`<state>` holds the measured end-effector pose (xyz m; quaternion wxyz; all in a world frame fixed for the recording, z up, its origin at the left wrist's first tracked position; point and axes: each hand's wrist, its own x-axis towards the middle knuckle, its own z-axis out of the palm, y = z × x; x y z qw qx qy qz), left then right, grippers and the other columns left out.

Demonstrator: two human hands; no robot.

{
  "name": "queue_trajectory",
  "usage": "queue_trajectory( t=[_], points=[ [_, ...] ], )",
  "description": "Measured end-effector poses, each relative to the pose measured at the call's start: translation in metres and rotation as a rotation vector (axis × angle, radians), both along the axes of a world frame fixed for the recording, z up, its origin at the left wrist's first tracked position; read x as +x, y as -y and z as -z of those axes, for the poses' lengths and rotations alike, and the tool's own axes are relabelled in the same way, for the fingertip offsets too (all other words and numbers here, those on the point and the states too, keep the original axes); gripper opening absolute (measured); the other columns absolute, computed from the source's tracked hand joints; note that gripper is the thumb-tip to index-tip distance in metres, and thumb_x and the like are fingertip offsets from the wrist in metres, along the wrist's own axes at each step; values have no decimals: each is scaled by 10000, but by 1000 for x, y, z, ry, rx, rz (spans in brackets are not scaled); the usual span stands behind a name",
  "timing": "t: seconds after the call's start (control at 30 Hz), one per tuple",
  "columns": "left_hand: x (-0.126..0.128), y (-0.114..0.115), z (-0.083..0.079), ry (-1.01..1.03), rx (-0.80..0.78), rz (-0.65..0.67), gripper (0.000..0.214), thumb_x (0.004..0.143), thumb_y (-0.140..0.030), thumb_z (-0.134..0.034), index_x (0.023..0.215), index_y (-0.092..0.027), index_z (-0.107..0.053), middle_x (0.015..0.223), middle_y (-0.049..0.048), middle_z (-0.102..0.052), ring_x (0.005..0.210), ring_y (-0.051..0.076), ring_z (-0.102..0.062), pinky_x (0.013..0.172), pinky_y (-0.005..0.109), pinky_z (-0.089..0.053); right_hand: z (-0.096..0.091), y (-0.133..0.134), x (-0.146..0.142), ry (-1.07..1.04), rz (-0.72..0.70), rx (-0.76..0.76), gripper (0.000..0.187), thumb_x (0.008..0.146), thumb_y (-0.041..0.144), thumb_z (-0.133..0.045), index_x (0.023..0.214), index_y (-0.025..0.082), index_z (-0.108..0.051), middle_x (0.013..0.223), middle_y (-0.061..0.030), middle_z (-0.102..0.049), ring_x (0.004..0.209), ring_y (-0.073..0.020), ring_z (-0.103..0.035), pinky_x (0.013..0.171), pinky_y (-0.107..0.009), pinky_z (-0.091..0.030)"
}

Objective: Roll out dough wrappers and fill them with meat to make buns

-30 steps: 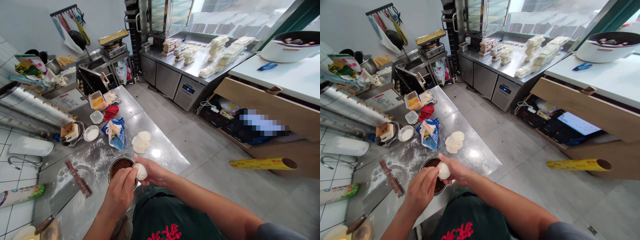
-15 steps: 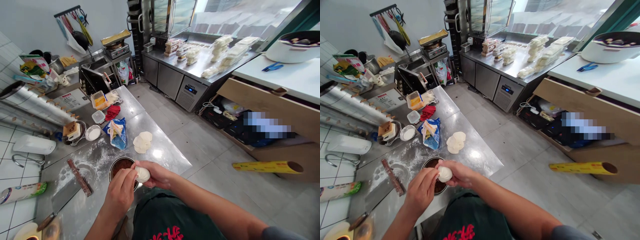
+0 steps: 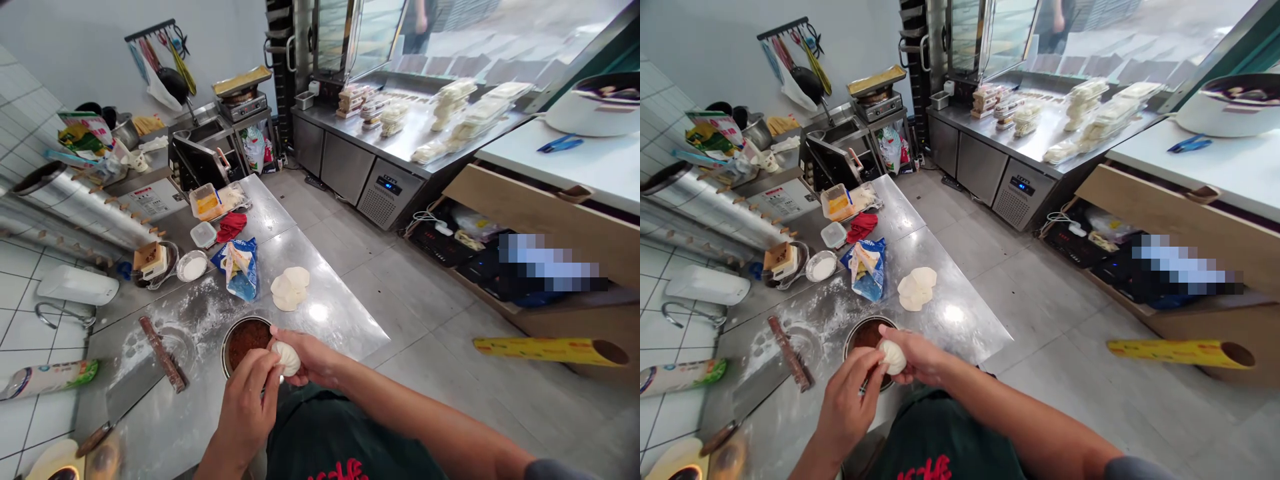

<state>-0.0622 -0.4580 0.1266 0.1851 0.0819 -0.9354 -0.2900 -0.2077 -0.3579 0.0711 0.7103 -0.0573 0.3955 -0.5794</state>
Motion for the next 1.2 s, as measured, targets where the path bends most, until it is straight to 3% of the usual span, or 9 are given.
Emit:
queue_trajectory(
  t=[0.17,0.3,0.5,0.67,0.77,0.9,0.97,1.07,1.2],
  points=[
    [7,3,8,-43,-20,-76,237,990,-73,-497,1109,-191,-665,977,76,-693,950,161,-693,852,274,-577,-5,10,7,6,-35,-51,584,888,742,-561,990,171,-628,619,5,-612,467,-130,-577,371,-196,-365],
    [16,11,20,-109,-130,-192,239,973,-73,-542,1103,-202,-696,1019,78,-692,969,158,-701,864,275,-580,-10,25,20,24,86,2,578,854,717,-652,1024,165,-629,765,-26,-666,673,-172,-660,564,-275,-557],
    [33,12,45,-177,-317,-294,448,942,-30,-543,1356,-176,-630,1142,124,-761,1102,236,-723,939,398,-578,-4,60,45,179,261,177,437,918,580,-650,876,146,-641,724,-3,-608,641,-117,-579,584,-228,-481],
    [49,24,57,-50,-27,-365,552,932,-193,-642,1473,-182,-533,1377,172,-667,1296,295,-628,1032,486,-565,-2,88,65,206,329,233,415,962,574,-591,902,166,-640,748,-15,-638,681,-140,-616,627,-245,-492],
    [58,67,77,41,407,-495,576,889,-289,-704,1442,-224,-558,1339,138,-680,1235,281,-657,1003,454,-576,-2,99,73,217,168,126,503,938,632,-615,1068,150,-680,1000,-88,-726,915,-191,-696,863,-309,-543],
    [64,171,136,55,985,-678,673,804,-469,-765,1383,-175,-589,1142,107,-748,1018,231,-722,915,348,-574,8,109,70,69,162,195,598,934,611,-639,1356,190,-594,1365,-165,-659,1221,-255,-659,1066,-402,-487],
    [64,227,174,114,942,-832,679,789,-555,-741,1314,-143,-615,1086,103,-756,969,205,-716,862,298,-559,18,110,62,20,279,276,547,957,552,-620,1354,178,-576,1361,-184,-663,1190,-266,-681,1054,-420,-505],
    [65,291,222,233,821,-899,579,793,-534,-737,1194,-125,-658,991,93,-749,922,201,-699,831,301,-544,32,99,45,-1,418,389,410,985,473,-582,1243,154,-602,1203,-179,-736,1048,-257,-733,972,-396,-555],
    [75,329,263,348,587,-902,333,823,-414,-712,1075,-196,-714,1075,98,-723,1125,262,-643,1000,382,-501,44,68,33,-4,509,502,313,969,392,-625,1177,158,-625,1114,-159,-763,964,-241,-747,882,-349,-594]
  ],
)
